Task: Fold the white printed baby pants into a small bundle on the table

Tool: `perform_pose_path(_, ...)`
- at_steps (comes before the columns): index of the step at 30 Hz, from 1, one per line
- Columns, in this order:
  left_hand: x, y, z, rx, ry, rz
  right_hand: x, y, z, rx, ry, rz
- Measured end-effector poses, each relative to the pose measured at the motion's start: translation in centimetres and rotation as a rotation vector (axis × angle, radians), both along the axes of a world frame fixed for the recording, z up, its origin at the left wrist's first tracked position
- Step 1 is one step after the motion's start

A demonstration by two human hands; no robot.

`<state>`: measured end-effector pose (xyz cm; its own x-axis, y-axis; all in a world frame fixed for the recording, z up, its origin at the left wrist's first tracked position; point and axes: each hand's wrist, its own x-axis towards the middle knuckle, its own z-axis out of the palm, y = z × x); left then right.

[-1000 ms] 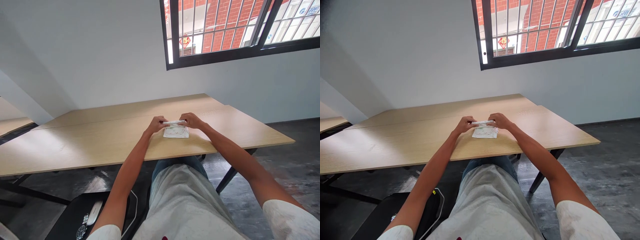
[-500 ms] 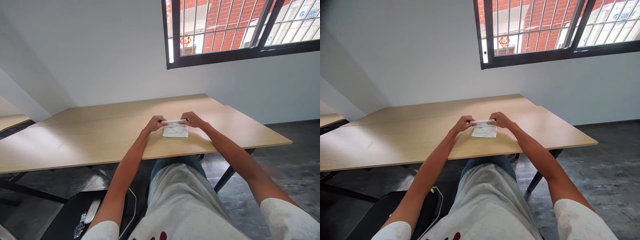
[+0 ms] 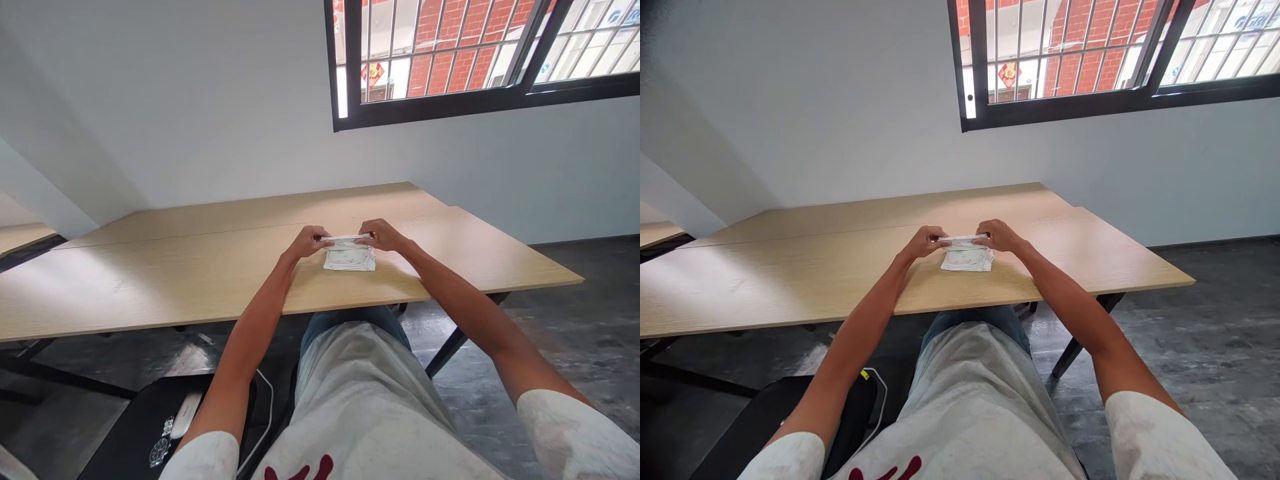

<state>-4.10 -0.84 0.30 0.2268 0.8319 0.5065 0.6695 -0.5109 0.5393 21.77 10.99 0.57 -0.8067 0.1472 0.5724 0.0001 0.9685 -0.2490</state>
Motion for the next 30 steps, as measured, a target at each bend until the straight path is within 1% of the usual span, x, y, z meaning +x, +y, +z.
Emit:
perform_pose_path(5, 1.4, 0.3, -0.8, 0.023, 0.091, 0.002, -1.0, -0.8, -0.8, 0.064, -0.057, -0.023)
perform_pose_path(8, 2.5, -0.1, -1.1, 0.053, 0.144, 0.029, -1.3, -1.1, -1.5, 0.051, -0.036, -0.063)
perform_pose_path(10, 3.0, -0.6, -1.0, 0.075, 0.171, 0.038, -1.3, -1.4, -1.8, 0.026, -0.015, -0.077)
perform_pose_path(12, 3.4, -1.0, -0.8, 0.096, 0.176, 0.032, -1.3, -1.7, -1.7, 0.007, -0.002, -0.057)
perform_pose_path(16, 4.0, -1.7, -0.3, 0.066, 0.156, -0.041, -1.1, -2.4, -1.2, -0.065, 0.006, 0.014)
perform_pose_path(18, 4.1, -1.9, -0.1, 0.044, 0.165, -0.069, -1.1, -2.7, -1.0, -0.086, -0.021, 0.046)
perform_pose_path(21, 4.1, -2.1, 0.0, 0.026, 0.196, -0.071, -1.2, -2.9, -0.9, -0.101, -0.086, 0.090)
perform_pose_path(26, 3.8, -1.9, -0.2, -0.050, 0.277, -0.086, -0.9, -2.2, -0.8, -0.132, -0.113, 0.123)
perform_pose_path(30, 3.3, -1.3, -0.5, -0.087, 0.252, -0.088, -0.3, -1.7, -0.7, -0.115, -0.173, 0.158)
